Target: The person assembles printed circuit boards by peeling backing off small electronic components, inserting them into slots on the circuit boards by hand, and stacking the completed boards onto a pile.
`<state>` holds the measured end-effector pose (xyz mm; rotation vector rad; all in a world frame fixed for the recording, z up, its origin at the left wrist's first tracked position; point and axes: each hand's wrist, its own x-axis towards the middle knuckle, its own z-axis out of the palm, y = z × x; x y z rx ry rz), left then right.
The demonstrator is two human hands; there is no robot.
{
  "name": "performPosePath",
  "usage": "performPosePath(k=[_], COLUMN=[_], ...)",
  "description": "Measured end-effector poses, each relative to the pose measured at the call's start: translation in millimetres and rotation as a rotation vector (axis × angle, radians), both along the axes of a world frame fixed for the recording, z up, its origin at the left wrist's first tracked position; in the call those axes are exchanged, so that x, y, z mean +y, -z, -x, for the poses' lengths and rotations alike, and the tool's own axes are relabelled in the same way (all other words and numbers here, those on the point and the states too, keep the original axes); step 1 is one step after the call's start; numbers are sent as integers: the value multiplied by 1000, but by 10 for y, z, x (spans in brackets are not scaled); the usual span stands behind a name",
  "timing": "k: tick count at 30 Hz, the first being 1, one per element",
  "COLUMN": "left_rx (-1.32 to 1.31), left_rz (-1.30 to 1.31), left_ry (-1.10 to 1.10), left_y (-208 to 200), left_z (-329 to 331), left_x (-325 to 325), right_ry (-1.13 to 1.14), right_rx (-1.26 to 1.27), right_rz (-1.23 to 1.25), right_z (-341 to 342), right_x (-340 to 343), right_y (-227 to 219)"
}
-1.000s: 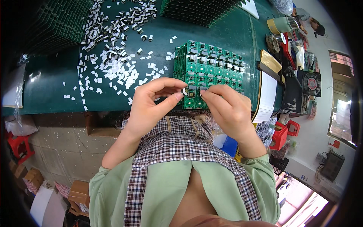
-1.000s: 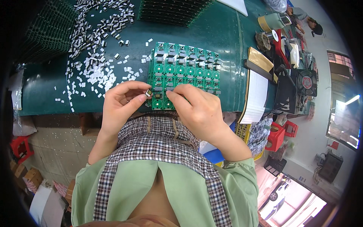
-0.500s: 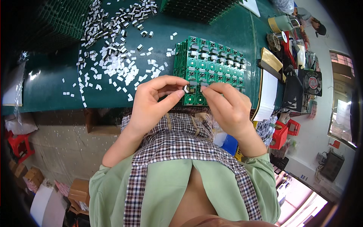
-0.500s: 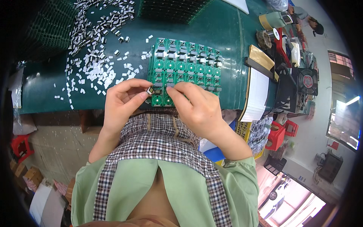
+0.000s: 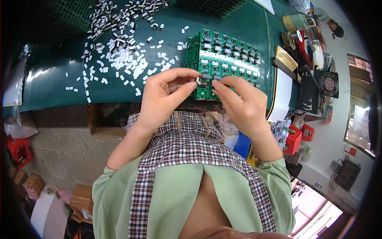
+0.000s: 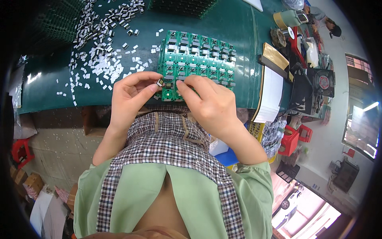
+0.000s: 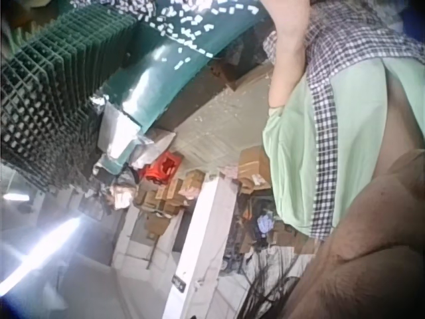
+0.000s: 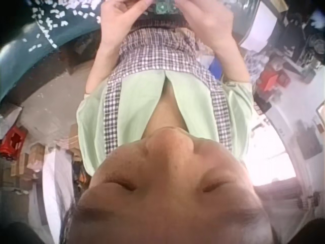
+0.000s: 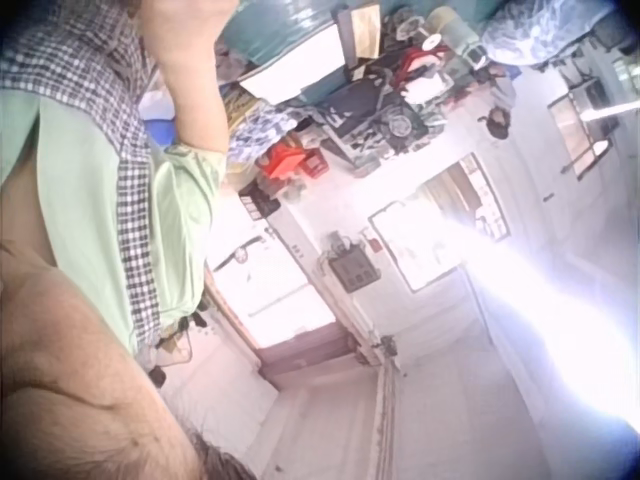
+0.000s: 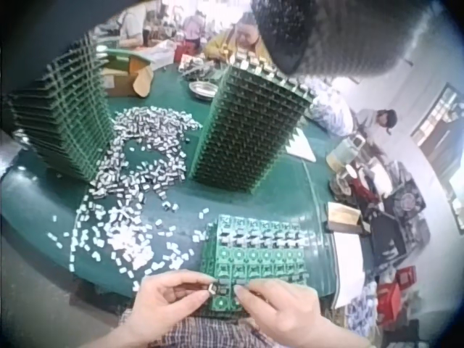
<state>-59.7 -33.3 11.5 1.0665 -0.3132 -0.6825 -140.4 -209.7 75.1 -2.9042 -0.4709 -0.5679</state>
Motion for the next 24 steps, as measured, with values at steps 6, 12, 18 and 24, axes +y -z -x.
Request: performPosePath(k=[6,12,18,24], left_rx=[-134,-260,-387,-726], left_rz=[-49,32,24,-57], left_ry=[-58,60,48,-122], left_y=[-22,-197,-203,-167], left_z=[15,107,146,149], left_x=[21,77,54,-30], right_ry=[147,-74,-48,-17], right_rx=[171,172,47,97], right_rz=[-155,-617,-639,-809], right_z=[11,-13,109,149], right_x=[62,114,106,100], right_y=[-197,-81,-34,8])
